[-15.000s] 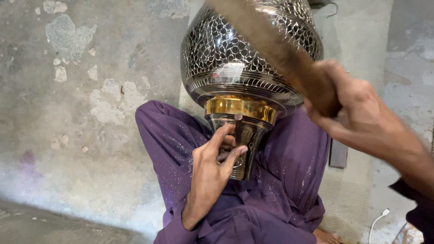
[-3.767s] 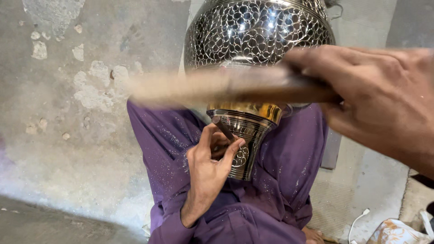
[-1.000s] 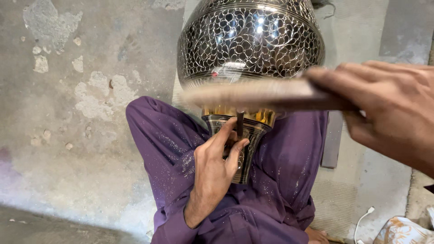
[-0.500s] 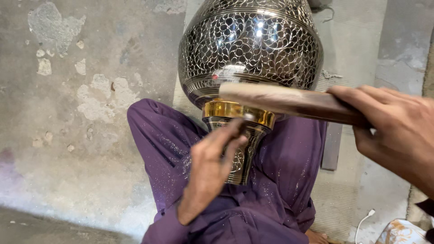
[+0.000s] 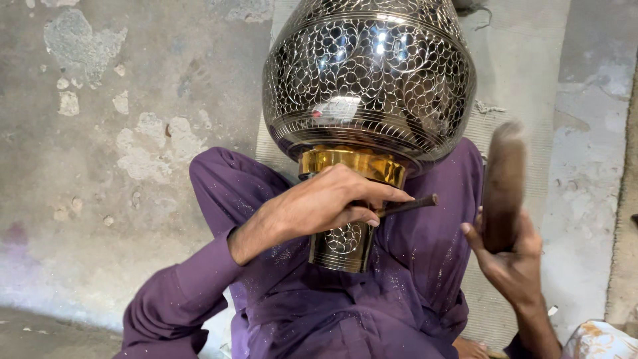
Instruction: The person sits on the floor with a large engraved brass vase held between their legs and hammers a chisel against its surface using a wooden mallet, repositioning the chisel around the vase's neck and shoulder to carve decorative patterns into the metal.
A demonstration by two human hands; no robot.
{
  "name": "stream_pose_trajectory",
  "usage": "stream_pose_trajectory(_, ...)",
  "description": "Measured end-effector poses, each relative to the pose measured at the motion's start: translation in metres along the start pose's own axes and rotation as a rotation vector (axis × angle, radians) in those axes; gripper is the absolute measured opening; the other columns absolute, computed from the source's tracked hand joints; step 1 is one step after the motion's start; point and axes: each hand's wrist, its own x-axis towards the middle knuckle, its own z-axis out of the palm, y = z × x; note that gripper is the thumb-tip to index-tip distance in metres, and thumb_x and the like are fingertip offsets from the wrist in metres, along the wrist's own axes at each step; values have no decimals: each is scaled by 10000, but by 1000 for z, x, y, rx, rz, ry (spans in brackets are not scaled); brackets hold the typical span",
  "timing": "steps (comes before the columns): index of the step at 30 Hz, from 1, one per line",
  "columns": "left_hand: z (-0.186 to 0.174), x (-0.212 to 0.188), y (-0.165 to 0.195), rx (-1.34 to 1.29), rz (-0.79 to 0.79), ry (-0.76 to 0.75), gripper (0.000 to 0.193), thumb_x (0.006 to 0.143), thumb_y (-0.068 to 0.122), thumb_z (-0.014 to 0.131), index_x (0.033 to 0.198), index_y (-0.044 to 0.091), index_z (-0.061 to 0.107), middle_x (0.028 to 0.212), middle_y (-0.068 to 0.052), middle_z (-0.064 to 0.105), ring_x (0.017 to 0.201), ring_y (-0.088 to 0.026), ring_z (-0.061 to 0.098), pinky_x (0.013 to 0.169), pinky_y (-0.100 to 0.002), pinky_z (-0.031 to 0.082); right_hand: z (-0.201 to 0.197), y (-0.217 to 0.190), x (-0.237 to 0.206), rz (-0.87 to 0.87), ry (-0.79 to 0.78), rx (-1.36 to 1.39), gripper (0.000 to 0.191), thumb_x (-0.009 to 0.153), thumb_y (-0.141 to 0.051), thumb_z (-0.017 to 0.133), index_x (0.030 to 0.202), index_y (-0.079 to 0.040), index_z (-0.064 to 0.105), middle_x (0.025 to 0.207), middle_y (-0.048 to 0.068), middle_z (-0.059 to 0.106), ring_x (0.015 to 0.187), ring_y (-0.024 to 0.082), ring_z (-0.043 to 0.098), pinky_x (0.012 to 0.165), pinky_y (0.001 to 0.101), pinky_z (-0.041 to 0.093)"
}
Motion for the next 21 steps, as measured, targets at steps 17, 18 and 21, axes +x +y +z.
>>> stream_pose_trajectory(17,10,0,-6,58,-40,-65,490,858,145,690,1341,226,660,1066,18,791,832,-126,761,784,-350,644,4,27,-37,-67,103,-56,406,890,5,780,1215,15,536,1029,99,676,853,141,668,705,282,548)
stream_pose_trajectory(18,9,-1,-6,51,-40,-53,482,864,150,693,1340,221,659,1073,12,792,833,-133,768,779,-349,646,3,24,-36,-103,134,-110,410,884,13,794,1201,15,534,1044,111,668,857,149,668,696,279,540)
stream_pose_trajectory(21,4,-4,-1,79,-51,-51,496,871,144,712,1361,187,646,1092,-38,783,882,-187,772,787,-381,627,2,16,-34,215,25,278,360,920,6,758,1226,-31,571,902,83,656,671,125,616,562,255,495)
